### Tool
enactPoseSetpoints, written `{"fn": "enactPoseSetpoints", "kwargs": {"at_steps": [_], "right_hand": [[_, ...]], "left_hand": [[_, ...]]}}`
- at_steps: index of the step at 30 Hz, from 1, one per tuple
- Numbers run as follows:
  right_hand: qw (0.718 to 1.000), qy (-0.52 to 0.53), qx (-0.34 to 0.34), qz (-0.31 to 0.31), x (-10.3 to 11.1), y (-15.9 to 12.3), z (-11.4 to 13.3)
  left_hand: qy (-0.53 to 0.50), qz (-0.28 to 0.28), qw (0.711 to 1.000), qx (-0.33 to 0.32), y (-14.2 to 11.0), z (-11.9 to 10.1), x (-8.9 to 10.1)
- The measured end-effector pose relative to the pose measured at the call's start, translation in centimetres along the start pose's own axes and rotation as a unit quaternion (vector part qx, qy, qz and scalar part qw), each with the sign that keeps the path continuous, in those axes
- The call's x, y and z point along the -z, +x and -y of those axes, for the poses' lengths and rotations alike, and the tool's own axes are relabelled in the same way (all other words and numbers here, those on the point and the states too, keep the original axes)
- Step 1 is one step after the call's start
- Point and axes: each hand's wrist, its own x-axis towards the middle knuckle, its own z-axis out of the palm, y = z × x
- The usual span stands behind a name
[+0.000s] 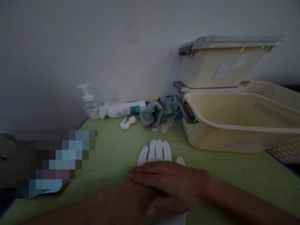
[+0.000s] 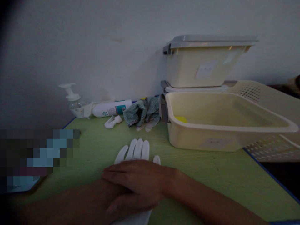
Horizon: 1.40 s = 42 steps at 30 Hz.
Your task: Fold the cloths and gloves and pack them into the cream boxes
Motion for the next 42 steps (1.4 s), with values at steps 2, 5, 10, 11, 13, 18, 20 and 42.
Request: {"fn": "enactPoseSetpoints", "kwargs": {"at_steps": [2,5,10,11,13,18,20,42], "right_hand": [[1.000,-0.001,-0.021,0.012,-0.1,0.2,0.0],[0.999,-0.023,-0.030,0.010,0.0,0.4,-0.4],[0.998,-0.063,-0.027,0.012,0.2,0.6,-1.1],[0.997,-0.070,-0.031,0.016,0.2,0.6,-1.3],[0.995,-0.086,-0.044,0.030,0.4,0.6,-1.8],[0.991,-0.110,-0.067,0.031,1.1,0.7,-3.1],[0.989,-0.123,-0.083,0.023,1.2,0.7,-3.5],[0.984,-0.131,-0.026,-0.118,3.1,-2.1,-4.2]], "left_hand": [[-0.047,0.032,0.998,-0.007,0.1,-0.1,0.2],[-0.080,0.064,0.994,-0.024,0.3,-0.7,1.4],[-0.008,0.017,0.997,-0.080,0.5,-1.5,2.8],[0.013,0.019,0.996,-0.088,0.5,-1.6,2.8],[0.052,0.050,0.993,-0.095,0.8,-1.9,2.8],[0.081,0.136,0.983,-0.087,1.3,-2.2,3.0],[0.082,0.142,0.982,-0.096,1.3,-2.3,3.2],[0.110,0.084,0.982,-0.126,-0.5,3.8,3.4]]}}
